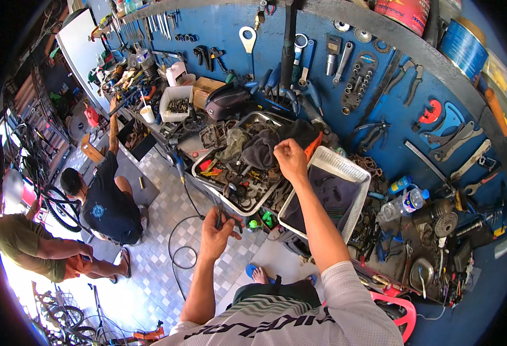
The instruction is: The person holds a bicycle brake cable and uses pliers to strip the cable end, then wraps the exposed strands with white tape. The person continues to adjust and secure the taped section with pliers throughout the clip.
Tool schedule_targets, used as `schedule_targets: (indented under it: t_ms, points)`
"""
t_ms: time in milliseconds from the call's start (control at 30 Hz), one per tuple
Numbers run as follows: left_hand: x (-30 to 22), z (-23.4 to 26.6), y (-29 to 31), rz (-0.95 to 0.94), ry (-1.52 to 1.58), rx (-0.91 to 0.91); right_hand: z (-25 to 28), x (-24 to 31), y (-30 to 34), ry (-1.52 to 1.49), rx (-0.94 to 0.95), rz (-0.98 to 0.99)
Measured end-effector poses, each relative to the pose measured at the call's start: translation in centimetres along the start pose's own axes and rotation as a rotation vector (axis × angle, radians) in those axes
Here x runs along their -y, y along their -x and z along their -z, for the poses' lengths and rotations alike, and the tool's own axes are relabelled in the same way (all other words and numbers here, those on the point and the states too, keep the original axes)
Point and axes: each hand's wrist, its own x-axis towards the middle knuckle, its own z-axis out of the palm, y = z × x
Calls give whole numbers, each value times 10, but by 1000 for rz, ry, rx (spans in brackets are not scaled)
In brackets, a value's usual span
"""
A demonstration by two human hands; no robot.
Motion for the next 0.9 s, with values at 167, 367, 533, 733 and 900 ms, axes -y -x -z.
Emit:
schedule_targets:
  t_ms: [167, 367, 533, 733, 900]
  points:
    - [9, -22, -32, 22, -281, -31, 2, 19, 17, 66, -91, 4]
    - [21, -41, -52, -10, -412, 19, 0, 14, 13, 213, -13, 51]
    - [37, -45, -70, -146, -555, 0, 3, 4, 14, -76, -89, -20]
    - [48, -53, -80, -170, -553, -18, -6, 8, 4, 218, -40, 83]
    - [45, -51, -89, -60, -552, -12, 11, 22, 25, -370, 62, 185]
